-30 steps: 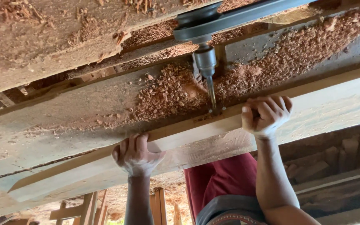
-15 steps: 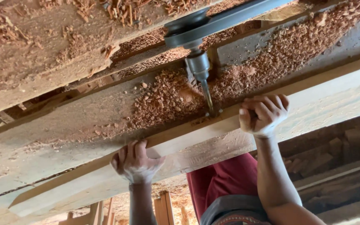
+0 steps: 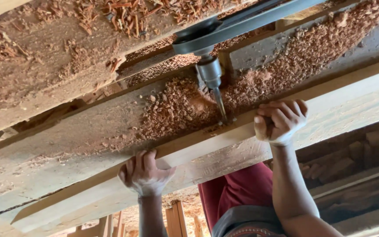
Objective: The person drills mortise holes into a wooden plank using a mortising machine.
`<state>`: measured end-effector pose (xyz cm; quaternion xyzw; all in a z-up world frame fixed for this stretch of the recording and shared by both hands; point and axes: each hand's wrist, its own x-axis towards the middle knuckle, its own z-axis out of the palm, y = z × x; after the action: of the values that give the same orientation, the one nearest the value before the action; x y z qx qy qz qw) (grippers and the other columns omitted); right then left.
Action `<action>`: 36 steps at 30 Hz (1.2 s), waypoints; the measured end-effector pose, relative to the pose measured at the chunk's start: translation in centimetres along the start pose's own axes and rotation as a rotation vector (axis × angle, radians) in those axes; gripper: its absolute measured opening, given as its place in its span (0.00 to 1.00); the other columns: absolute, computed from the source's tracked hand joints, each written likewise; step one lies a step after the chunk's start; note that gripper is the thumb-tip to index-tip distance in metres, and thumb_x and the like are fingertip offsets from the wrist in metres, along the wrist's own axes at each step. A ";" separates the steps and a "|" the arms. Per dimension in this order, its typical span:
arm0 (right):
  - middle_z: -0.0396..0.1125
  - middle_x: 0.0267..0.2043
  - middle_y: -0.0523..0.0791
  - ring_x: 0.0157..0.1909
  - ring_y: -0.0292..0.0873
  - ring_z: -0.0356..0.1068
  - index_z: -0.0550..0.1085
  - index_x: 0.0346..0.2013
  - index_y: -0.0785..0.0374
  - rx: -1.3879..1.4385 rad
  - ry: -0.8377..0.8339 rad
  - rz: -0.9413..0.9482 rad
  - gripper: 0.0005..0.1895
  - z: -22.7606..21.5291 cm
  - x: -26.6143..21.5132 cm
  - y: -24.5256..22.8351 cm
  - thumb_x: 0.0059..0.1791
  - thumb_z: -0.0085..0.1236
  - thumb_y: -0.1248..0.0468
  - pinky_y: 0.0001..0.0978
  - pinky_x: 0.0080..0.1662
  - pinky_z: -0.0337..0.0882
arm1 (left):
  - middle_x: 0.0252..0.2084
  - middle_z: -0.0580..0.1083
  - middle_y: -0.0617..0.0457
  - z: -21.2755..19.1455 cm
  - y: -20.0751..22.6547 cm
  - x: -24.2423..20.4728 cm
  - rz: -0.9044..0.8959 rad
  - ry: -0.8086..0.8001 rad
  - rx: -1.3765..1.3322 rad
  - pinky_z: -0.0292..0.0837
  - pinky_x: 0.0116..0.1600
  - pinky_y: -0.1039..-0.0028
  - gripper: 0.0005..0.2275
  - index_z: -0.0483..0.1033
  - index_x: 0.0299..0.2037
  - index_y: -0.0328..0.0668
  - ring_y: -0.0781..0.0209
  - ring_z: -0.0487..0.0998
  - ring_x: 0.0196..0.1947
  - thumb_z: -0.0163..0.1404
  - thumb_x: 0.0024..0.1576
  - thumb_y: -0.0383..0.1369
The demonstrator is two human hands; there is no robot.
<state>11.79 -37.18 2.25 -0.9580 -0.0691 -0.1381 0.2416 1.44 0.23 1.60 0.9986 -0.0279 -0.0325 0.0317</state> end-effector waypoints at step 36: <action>0.67 0.25 0.37 0.29 0.40 0.60 0.69 0.21 0.49 -0.095 -0.084 0.056 0.25 -0.2 2.2 0.9 0.58 0.50 0.42 0.40 0.49 0.59 | 0.30 0.76 0.60 -0.4 1.0 4.4 -0.010 0.186 -0.042 0.63 0.48 0.65 0.21 0.75 0.29 0.58 0.62 0.73 0.32 0.47 0.55 0.63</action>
<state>13.99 -37.93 2.68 -0.9749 -0.0458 -0.0944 0.1965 5.82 -1.04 1.76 0.9965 -0.0190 0.0595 0.0548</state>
